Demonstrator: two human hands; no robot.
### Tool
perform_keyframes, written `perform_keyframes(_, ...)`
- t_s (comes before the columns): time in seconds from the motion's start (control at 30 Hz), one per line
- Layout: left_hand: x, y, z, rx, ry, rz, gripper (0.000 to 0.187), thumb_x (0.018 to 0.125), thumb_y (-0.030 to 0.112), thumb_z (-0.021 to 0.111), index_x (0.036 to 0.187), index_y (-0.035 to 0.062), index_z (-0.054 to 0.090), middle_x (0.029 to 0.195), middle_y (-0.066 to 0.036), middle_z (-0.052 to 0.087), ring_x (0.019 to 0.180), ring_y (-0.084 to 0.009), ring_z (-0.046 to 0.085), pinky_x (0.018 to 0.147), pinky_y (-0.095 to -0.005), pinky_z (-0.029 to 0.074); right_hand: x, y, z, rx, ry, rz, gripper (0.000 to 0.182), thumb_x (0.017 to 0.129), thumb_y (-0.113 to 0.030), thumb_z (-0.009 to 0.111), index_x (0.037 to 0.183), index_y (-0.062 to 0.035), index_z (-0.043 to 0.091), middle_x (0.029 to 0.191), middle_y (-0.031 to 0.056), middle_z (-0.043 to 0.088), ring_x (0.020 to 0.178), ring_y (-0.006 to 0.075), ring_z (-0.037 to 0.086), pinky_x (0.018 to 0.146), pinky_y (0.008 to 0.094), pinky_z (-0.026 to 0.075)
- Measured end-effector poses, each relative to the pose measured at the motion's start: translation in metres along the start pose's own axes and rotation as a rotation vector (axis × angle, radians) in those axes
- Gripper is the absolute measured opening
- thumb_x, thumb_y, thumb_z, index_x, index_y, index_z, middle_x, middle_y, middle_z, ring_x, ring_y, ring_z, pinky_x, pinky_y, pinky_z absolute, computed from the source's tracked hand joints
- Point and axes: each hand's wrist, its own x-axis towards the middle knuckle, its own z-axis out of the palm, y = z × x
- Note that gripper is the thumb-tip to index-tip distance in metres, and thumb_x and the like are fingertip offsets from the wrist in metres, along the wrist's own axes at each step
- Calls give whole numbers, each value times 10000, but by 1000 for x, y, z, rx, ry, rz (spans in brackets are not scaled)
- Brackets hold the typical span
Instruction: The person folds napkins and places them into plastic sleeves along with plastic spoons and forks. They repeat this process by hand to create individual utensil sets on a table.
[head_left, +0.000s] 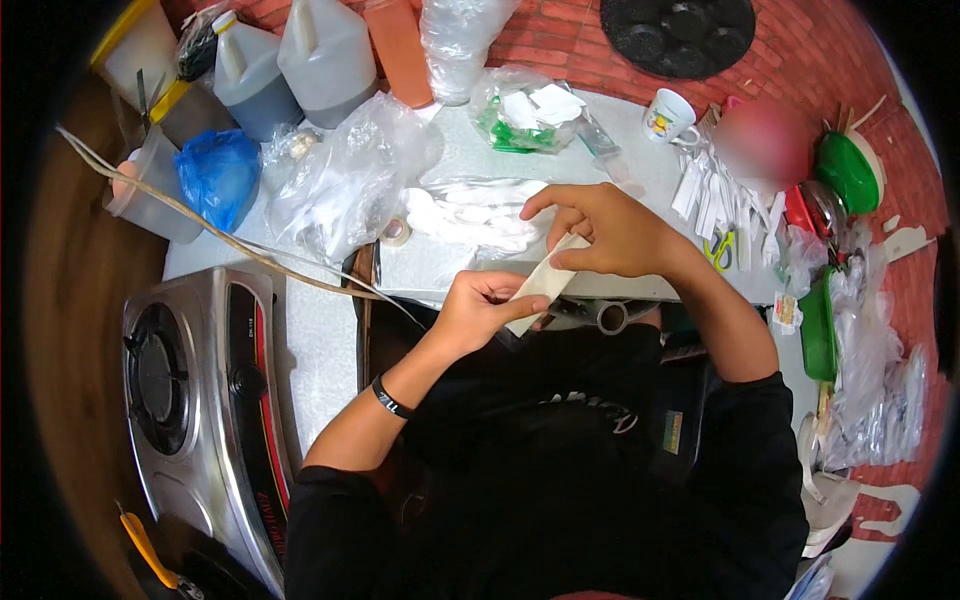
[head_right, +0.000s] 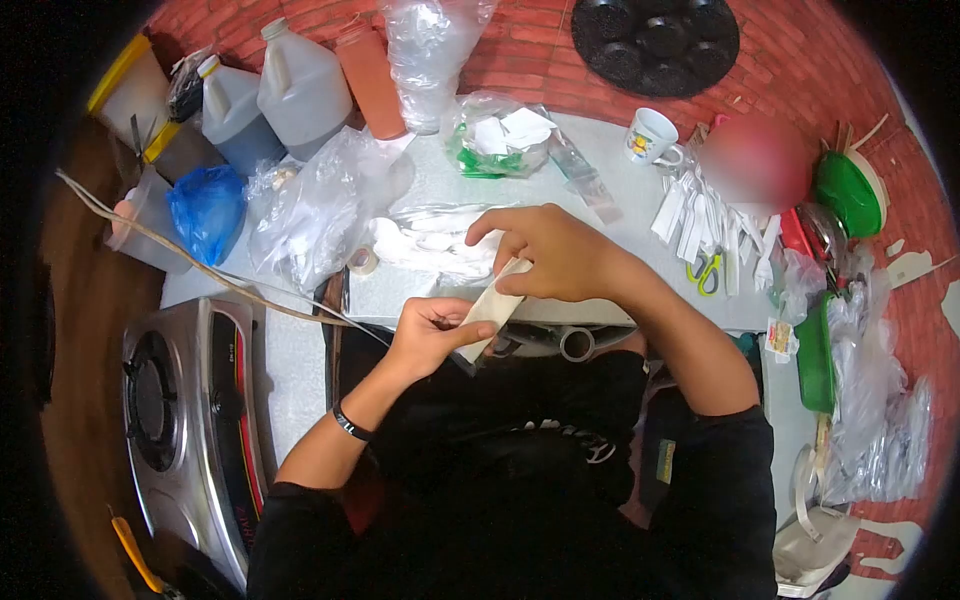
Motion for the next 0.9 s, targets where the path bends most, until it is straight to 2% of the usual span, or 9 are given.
perform_keyframes(0.1,0,-3,-1,18,-3,-43,157,861,46,729,991,-41,724,859,-67,723,751,-84,637,679,-225,500,-5,-3,3,8,-7,-5,467,733,-5,693,1182,-44,574,771,56,680,693,95,590,660,259,472)
perform_keyframes(0.23,0,-4,3,149,64,14,173,847,38,740,998,-46,723,876,-69,727,778,-84,642,707,-221,512,-6,-6,16,-14,-15,-11,460,726,-49,708,1169,-49,583,752,72,708,664,121,615,648,270,475)
perform_keyframes(0.43,0,-9,0,172,142,28,184,826,6,750,996,-57,718,889,-90,728,784,-89,650,717,-217,522,-7,-2,26,-56,35,0,446,720,-109,734,1139,-54,593,745,105,712,673,208,661,619,322,481)
perform_keyframes(0.47,2,-10,0,174,150,43,186,820,-7,749,994,-63,714,882,-95,726,767,-88,646,700,-215,519,-7,-6,25,-29,2,36,448,717,-113,735,1138,-58,593,743,118,707,670,246,661,624,348,480)
perform_keyframes(0.7,-1,-20,-8,294,207,116,180,806,6,769,957,-76,712,824,-83,716,707,-82,628,649,-204,490,-16,2,32,-132,105,-134,490,685,-130,763,1143,-84,595,790,145,699,667,263,647,627,360,486)
perform_keyframes(0.9,-1,-15,-2,250,293,110,182,797,46,790,920,-67,717,782,-73,708,675,-75,616,617,-197,470,-13,14,41,-109,28,-124,589,700,-67,718,1261,-80,538,760,127,682,645,205,661,618,324,503)
